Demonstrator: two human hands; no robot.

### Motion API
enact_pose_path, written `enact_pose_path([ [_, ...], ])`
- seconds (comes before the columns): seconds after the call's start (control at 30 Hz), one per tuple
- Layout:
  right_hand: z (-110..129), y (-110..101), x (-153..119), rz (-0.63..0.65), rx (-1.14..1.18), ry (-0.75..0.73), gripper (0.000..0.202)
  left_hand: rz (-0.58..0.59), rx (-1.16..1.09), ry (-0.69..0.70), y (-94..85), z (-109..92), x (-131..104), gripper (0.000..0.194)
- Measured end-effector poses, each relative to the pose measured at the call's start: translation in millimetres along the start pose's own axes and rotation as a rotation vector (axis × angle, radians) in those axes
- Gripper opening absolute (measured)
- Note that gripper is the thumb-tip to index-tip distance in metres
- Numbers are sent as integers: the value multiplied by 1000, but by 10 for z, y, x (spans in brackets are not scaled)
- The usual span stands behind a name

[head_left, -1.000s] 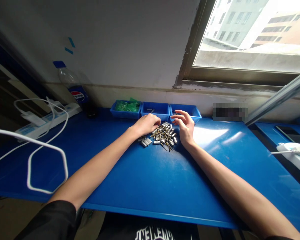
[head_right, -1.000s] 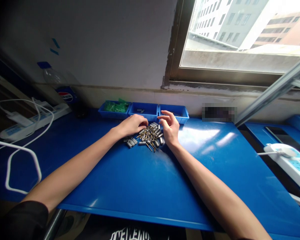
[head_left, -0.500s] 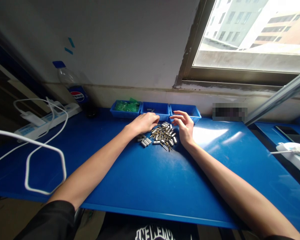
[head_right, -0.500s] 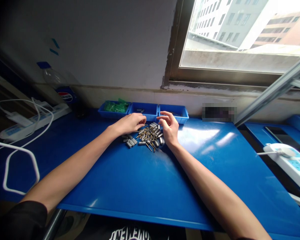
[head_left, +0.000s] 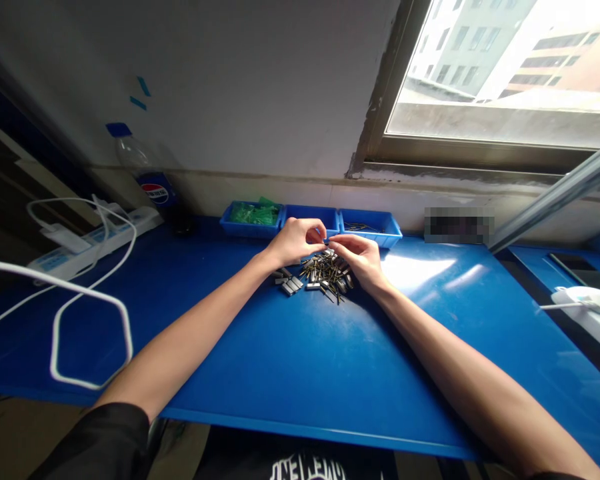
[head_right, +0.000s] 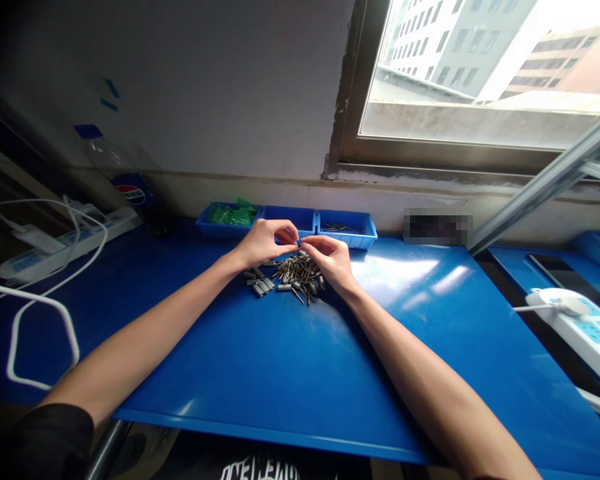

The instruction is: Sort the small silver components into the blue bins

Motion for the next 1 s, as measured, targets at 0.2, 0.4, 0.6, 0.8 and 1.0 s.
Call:
enact_pose_path([
  [0.2,-48,-110,0,-348,-69,-99,30,260,272,-88,-41,50,-32,18],
  [0.4,-82,-132,0,-389,-140,-108,42,379,324,-114,-35,32,-53,18],
  [0.6,-78,-88,-1,-328,-150,-130,32,324,271,-142,36,95,-50,19],
  [0.8,-93,-84,3,-297,-125,-108,30,278,223,-146,40,123,-49,17],
  [1.0,-59,-69,-1,-262,-100,-94,23,119,-22,-92,-48,106,3,15],
])
Point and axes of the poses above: each hand's wrist, its own x-axis towards the middle knuckle, its own y-axis out of the palm, z = x × y, the point moved 3 cm from there along x, towards the middle knuckle, and after that the axes turned 6 degrees about z, right-handed, at the moved point
